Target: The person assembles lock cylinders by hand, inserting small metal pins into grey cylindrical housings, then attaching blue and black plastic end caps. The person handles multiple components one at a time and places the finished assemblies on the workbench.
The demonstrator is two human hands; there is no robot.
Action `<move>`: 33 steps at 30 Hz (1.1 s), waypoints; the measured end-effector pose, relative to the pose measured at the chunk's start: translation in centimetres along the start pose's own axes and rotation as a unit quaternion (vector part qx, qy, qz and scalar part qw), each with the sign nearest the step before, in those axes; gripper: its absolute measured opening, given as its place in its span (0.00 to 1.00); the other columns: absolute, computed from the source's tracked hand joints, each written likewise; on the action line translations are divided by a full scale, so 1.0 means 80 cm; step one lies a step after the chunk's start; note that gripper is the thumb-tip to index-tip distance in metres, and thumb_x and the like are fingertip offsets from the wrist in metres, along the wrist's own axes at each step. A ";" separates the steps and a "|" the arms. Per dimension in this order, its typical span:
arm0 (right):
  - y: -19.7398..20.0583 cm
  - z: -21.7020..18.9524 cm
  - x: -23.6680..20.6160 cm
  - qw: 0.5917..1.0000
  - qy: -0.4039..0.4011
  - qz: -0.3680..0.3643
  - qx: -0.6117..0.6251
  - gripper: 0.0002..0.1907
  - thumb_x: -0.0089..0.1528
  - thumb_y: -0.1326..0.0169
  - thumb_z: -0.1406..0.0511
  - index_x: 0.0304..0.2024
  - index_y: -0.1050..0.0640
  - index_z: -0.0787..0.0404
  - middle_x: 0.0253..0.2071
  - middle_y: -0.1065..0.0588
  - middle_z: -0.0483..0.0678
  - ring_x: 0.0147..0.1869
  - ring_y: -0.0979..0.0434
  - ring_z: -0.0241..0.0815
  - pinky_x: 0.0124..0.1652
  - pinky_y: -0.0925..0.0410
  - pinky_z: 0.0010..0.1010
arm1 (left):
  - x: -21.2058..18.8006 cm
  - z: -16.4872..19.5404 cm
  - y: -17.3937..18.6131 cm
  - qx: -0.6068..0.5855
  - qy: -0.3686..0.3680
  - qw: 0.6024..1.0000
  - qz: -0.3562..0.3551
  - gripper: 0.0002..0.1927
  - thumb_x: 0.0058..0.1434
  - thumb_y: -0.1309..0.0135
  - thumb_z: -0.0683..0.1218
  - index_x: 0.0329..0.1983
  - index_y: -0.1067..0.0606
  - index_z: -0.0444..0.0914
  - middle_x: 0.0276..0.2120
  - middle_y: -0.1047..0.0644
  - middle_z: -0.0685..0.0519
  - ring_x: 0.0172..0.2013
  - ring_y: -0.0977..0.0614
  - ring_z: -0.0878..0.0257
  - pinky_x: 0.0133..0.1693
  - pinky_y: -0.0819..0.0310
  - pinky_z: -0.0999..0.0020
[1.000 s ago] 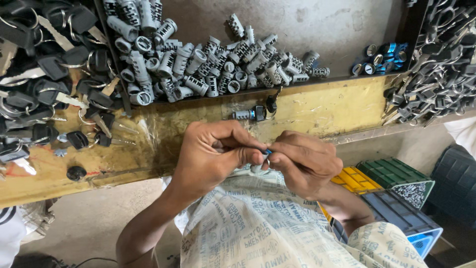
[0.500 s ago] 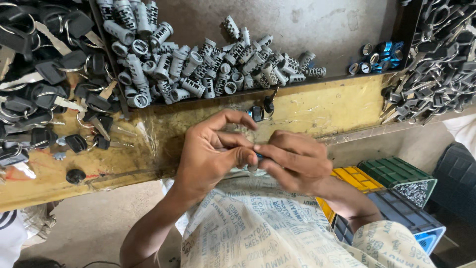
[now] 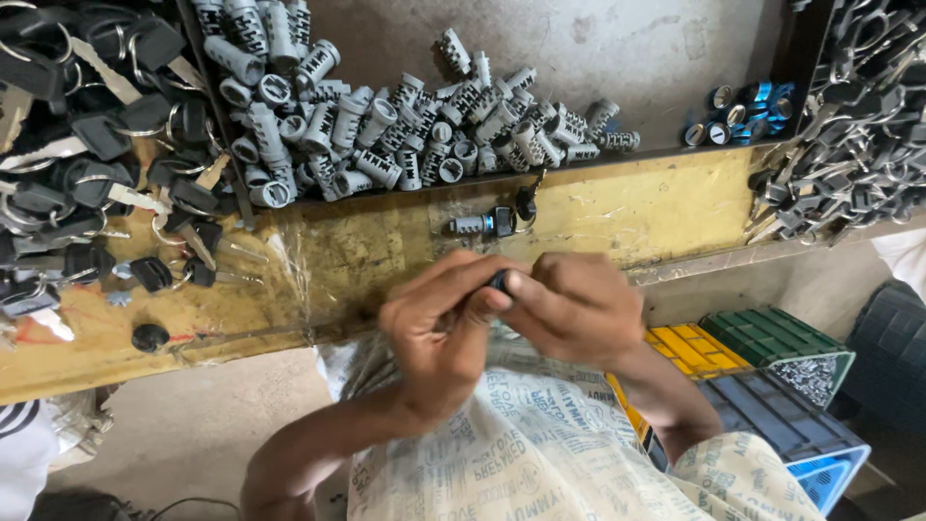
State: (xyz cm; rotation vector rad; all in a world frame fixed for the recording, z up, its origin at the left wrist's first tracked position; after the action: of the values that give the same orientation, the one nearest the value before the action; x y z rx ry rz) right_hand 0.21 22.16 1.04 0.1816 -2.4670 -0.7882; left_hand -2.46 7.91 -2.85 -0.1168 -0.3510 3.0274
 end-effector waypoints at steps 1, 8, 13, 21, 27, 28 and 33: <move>0.007 0.009 0.005 0.998 -0.048 0.013 0.045 0.11 0.59 0.35 0.74 0.44 0.18 0.63 0.29 0.25 0.47 0.27 0.24 0.37 0.24 0.31 0.27 | -0.002 -0.004 0.009 -0.005 -0.007 1.000 0.012 0.10 0.72 0.45 0.47 0.43 0.17 0.37 0.30 0.19 0.54 0.21 0.29 0.74 0.22 0.39 0.80; 0.005 0.026 0.037 0.951 -0.205 -0.034 -0.230 0.16 0.58 0.31 0.66 0.43 0.18 0.72 0.44 0.23 0.58 0.44 0.23 0.52 0.42 0.29 0.39 | 0.009 0.011 0.033 -0.044 0.006 0.998 -0.053 0.18 0.76 0.46 0.52 0.46 0.19 0.31 0.35 0.20 0.50 0.25 0.26 0.74 0.26 0.36 0.82; 0.014 0.028 0.027 0.935 -0.288 0.111 0.175 0.06 0.68 0.45 0.70 0.42 0.24 0.70 0.49 0.24 0.54 0.51 0.22 0.41 0.50 0.26 0.33 | 0.019 0.020 0.028 -0.066 0.015 0.995 -0.079 0.21 0.75 0.46 0.56 0.47 0.19 0.31 0.33 0.20 0.51 0.27 0.25 0.73 0.28 0.33 0.80; 0.018 0.016 0.042 0.929 -0.298 -0.036 0.218 0.10 0.69 0.52 0.72 0.34 0.23 0.69 0.26 0.24 0.49 0.24 0.28 0.32 0.27 0.34 0.26 | 0.027 0.026 0.034 -0.038 -0.055 0.992 -0.110 0.16 0.76 0.45 0.51 0.50 0.20 0.32 0.36 0.18 0.49 0.33 0.19 0.69 0.33 0.24 0.75; 0.012 -0.021 0.090 0.989 -0.117 -0.081 0.040 0.04 0.64 0.45 0.74 0.33 0.21 0.67 0.18 0.29 0.43 0.17 0.34 0.30 0.18 0.44 0.29 | 0.034 0.036 0.038 0.042 -0.067 0.990 -0.117 0.09 0.69 0.44 0.43 0.46 0.19 0.33 0.35 0.17 0.50 0.29 0.19 0.69 0.27 0.27 0.80; 0.012 -0.030 0.097 0.991 -0.091 -0.096 0.020 0.03 0.63 0.43 0.73 0.33 0.21 0.68 0.18 0.29 0.43 0.17 0.34 0.31 0.18 0.44 0.30 | 0.034 0.038 0.038 0.054 -0.068 0.988 -0.127 0.09 0.69 0.43 0.42 0.47 0.19 0.32 0.36 0.17 0.50 0.29 0.19 0.69 0.28 0.26 0.79; 0.022 -0.053 0.114 0.981 -0.048 -0.177 -0.062 0.06 0.64 0.41 0.73 0.34 0.23 0.73 0.20 0.30 0.48 0.20 0.32 0.37 0.19 0.40 0.35 | 0.037 0.046 0.036 0.070 -0.052 0.982 -0.165 0.08 0.65 0.42 0.35 0.47 0.20 0.30 0.36 0.18 0.48 0.30 0.19 0.68 0.32 0.25 0.75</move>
State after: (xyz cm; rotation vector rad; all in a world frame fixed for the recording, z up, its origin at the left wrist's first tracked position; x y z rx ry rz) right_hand -5.17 18.93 9.05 0.5589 -2.4993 -1.1183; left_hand -5.96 4.58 -0.16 0.1014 -0.1444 2.7232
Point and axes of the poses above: each hand's wrist, its own x-axis towards the middle knuckle, its own y-axis out of the back of the hand, z = x × y, the point moved 9 cm from there along x, towards the middle knuckle
